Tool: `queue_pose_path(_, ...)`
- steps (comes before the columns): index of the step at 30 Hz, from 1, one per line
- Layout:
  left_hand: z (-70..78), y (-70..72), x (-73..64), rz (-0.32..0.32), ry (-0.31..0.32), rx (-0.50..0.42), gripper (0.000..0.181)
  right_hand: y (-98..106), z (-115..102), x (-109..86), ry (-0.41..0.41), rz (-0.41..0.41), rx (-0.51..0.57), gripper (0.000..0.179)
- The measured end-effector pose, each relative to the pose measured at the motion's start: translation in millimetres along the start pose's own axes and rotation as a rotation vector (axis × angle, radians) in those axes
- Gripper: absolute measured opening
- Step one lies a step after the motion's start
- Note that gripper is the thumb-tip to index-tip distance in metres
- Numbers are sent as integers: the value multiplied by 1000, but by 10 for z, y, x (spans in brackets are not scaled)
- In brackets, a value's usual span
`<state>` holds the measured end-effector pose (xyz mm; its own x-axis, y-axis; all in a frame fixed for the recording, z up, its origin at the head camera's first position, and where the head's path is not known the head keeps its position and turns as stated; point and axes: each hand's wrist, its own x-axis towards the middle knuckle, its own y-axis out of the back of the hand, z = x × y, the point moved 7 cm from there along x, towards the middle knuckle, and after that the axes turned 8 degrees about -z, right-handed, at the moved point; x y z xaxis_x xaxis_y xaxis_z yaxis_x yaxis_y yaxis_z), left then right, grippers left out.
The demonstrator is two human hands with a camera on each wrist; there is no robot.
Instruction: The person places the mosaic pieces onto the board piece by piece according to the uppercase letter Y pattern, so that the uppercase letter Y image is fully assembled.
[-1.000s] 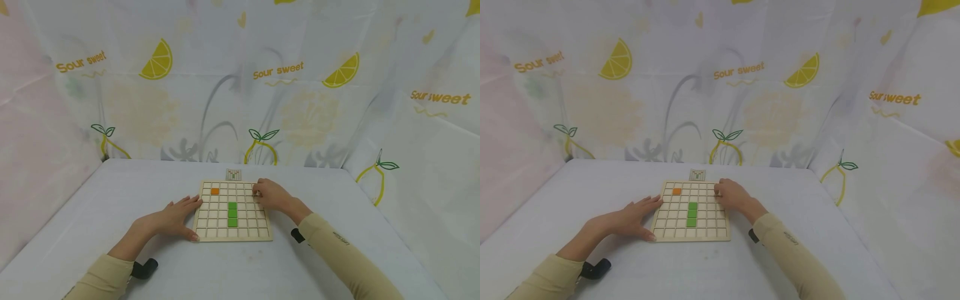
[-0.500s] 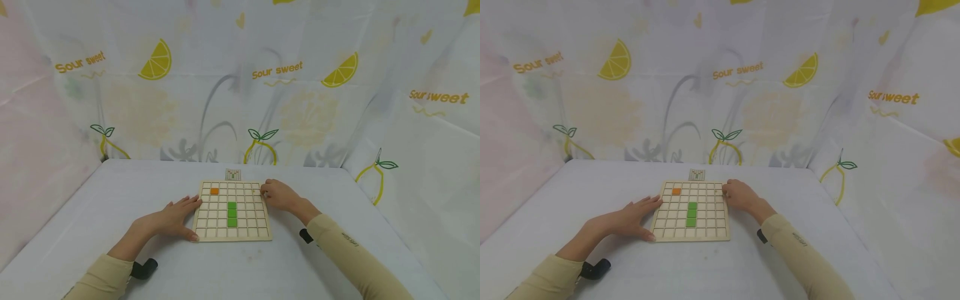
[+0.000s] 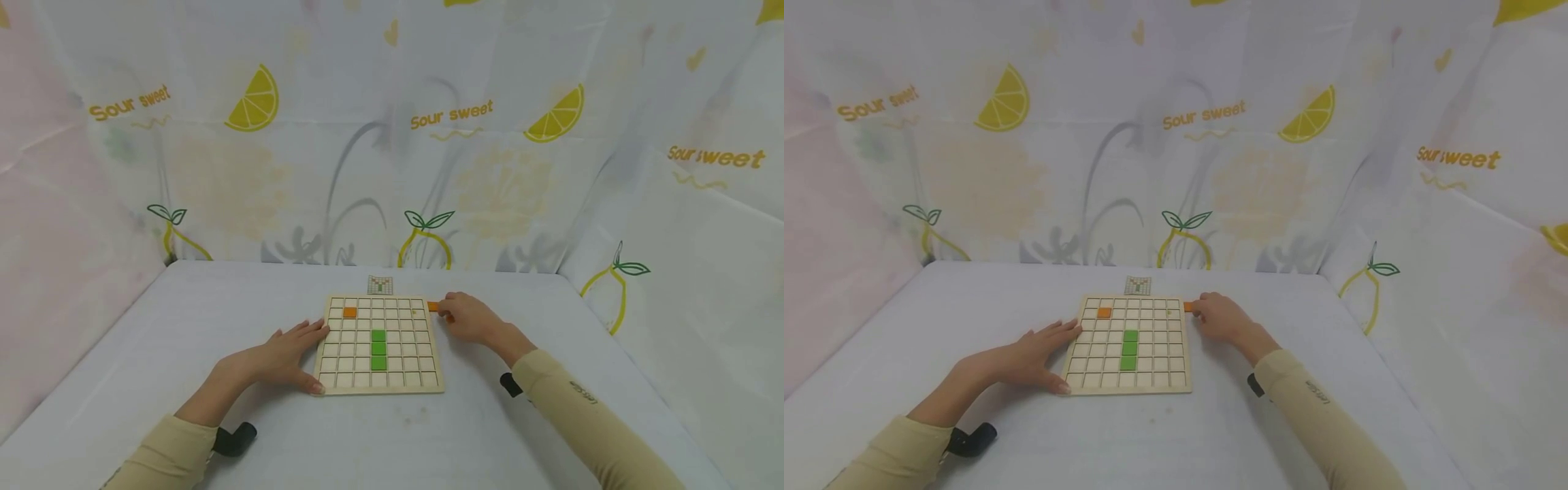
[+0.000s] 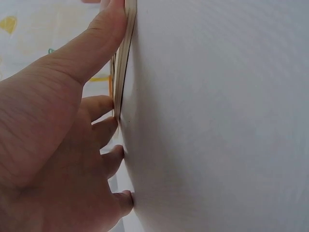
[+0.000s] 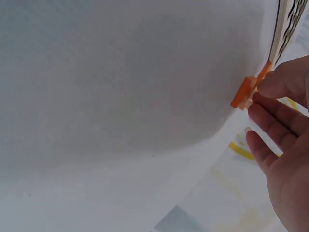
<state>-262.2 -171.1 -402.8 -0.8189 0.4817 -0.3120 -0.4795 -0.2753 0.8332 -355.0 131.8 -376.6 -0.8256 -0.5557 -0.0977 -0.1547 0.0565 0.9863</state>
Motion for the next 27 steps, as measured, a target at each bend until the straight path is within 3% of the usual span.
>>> queue_pose_path(11,-23,-11,9,2,-10,1,114,-25,133,-26,-36,-46,12,23)
queue_pose_path(21,5,-4,-6,2,-9,-4,113,-42,146,-49,36,16,-52,15)
queue_pose_path(27,-2,-5,-7,7,-10,4,114,-39,141,-62,8,-1,-47,16)
